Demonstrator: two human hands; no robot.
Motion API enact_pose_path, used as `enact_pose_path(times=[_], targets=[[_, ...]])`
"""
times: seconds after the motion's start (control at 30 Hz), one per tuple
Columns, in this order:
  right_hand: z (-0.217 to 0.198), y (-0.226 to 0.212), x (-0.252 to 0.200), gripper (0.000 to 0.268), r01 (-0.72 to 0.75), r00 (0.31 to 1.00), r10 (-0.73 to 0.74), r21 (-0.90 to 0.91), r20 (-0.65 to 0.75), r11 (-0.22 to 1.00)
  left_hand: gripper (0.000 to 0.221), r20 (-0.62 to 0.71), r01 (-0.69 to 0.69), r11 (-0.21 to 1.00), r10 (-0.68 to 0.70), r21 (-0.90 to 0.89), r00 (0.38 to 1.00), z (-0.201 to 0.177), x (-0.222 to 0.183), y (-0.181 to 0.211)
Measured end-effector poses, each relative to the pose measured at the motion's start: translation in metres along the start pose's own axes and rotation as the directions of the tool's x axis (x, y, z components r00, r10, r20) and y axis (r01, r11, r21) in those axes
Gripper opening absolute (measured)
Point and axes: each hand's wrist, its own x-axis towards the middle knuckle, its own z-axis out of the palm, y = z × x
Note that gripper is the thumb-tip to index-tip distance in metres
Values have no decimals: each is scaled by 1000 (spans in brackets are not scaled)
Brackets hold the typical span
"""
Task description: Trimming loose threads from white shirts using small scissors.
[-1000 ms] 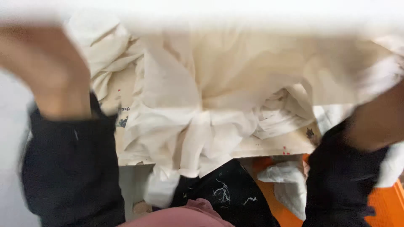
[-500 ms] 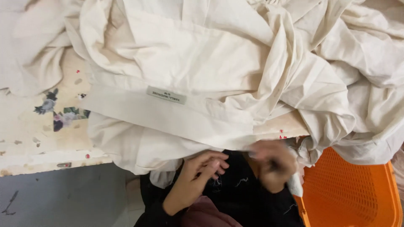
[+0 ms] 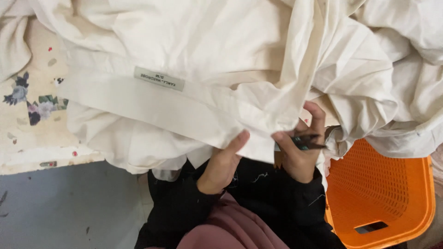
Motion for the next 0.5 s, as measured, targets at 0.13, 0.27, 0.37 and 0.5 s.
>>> enact_pose_path(times=[0.13,0.27,0.37,0.5], targets=[[-10,9,-6,57,168,986,-168,129,-9,977,52,143,-120,832,232,-541,962,-15,9,-55],[-23,14,-12,53,216,976,-208,149,-71,965,54,39,-201,682,320,-703,947,-26,1,-47],[31,-44,-2,35,-110,971,23,-359,-238,927,64,-104,-293,694,302,-658,948,-30,-8,-31],[21,-37,-1,20,230,889,-431,-665,-152,710,24,-88,-353,926,366,135,927,-30,-20,-34]])
